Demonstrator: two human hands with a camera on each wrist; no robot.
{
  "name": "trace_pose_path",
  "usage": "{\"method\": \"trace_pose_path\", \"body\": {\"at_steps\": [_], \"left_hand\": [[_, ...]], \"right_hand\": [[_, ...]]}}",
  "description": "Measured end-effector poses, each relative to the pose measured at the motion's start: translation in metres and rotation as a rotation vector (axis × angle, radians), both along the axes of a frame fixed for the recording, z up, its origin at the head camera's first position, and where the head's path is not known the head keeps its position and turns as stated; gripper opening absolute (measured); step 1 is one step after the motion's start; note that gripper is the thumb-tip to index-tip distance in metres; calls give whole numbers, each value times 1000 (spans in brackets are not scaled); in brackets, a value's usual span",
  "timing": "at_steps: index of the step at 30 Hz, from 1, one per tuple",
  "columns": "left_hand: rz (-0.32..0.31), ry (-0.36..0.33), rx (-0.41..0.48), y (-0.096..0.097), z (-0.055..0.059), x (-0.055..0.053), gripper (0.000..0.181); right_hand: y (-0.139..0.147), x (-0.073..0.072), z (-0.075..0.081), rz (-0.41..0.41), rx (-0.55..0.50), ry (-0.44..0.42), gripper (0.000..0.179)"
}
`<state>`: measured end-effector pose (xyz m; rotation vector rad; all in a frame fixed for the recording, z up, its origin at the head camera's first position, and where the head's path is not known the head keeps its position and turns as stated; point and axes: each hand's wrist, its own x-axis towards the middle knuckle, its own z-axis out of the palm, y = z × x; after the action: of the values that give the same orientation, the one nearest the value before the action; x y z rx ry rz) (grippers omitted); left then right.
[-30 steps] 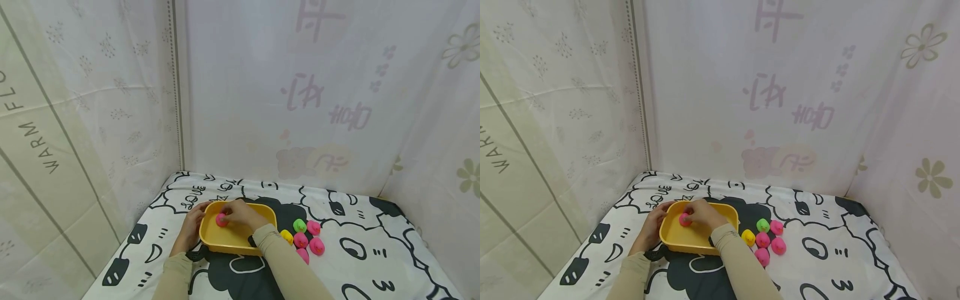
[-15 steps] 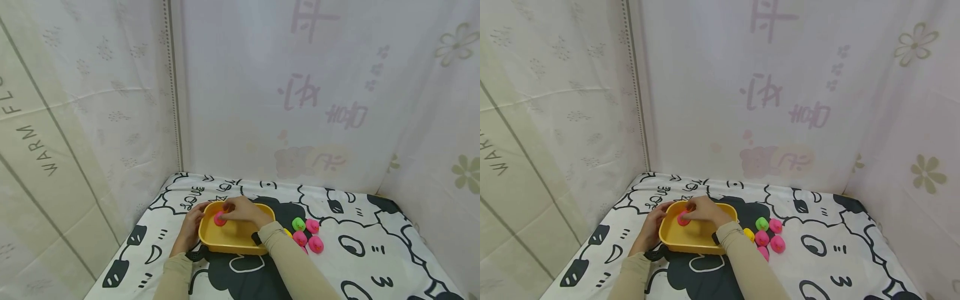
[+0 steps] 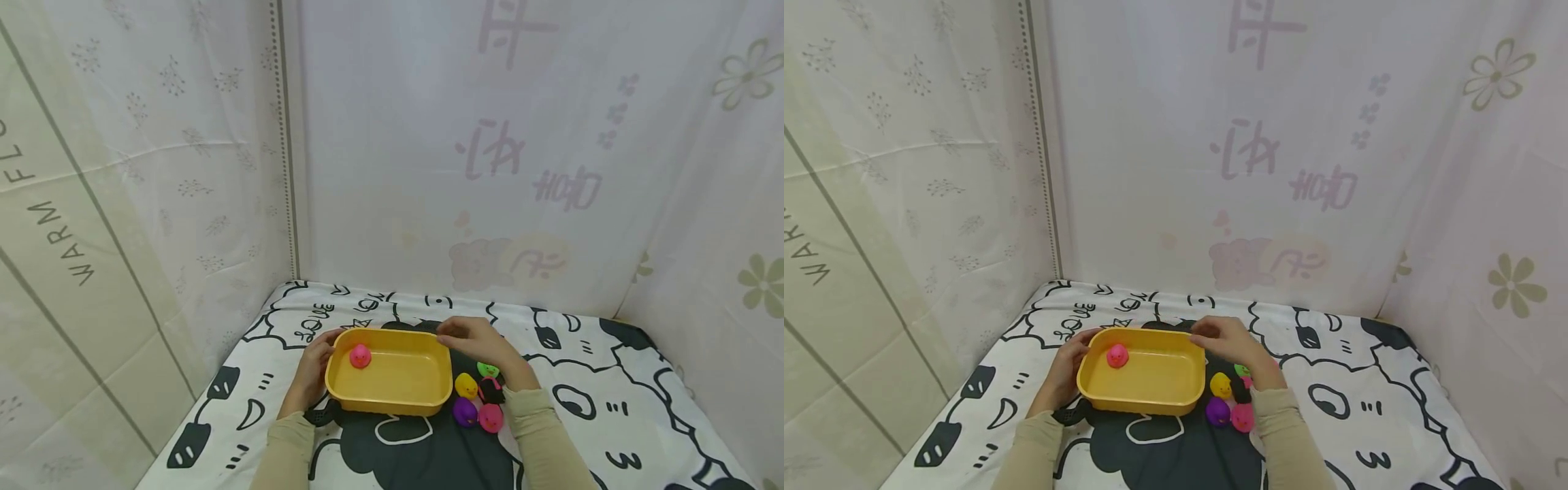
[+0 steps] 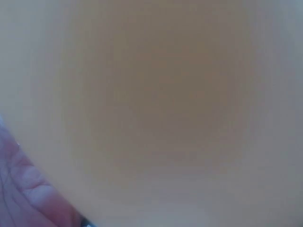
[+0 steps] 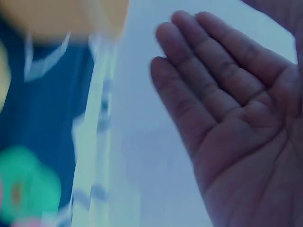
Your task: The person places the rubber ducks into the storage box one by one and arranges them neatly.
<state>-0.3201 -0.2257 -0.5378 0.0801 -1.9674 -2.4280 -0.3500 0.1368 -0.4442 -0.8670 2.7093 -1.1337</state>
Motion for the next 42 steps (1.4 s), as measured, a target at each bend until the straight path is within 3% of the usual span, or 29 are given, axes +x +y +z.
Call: {"method": "trace_pose_path", "body": {"at_steps": [5,11,18,29,36,42], "left_hand": [[8,7,2,3,2,-3,51],[7,-4,-13,2,-1,3,51],[17,-8,-12,-5,-2,8,52],[2,2,-13,4,1,-2,50],[6,18,-38,6,-1,-1,52],[7,9,-43,3,-2,2,51]], "right_hand": [[66,13,-23,-184,2,-5,29],[101,20,-46,-305,-12,-25,30],[98,16,-55,-273,39,-49,30],[106,12,-56,-302,102,-43,26],[103,10,-67,-309,81,-67,36],[99,9,-73,-280,67,-17,37]]}}
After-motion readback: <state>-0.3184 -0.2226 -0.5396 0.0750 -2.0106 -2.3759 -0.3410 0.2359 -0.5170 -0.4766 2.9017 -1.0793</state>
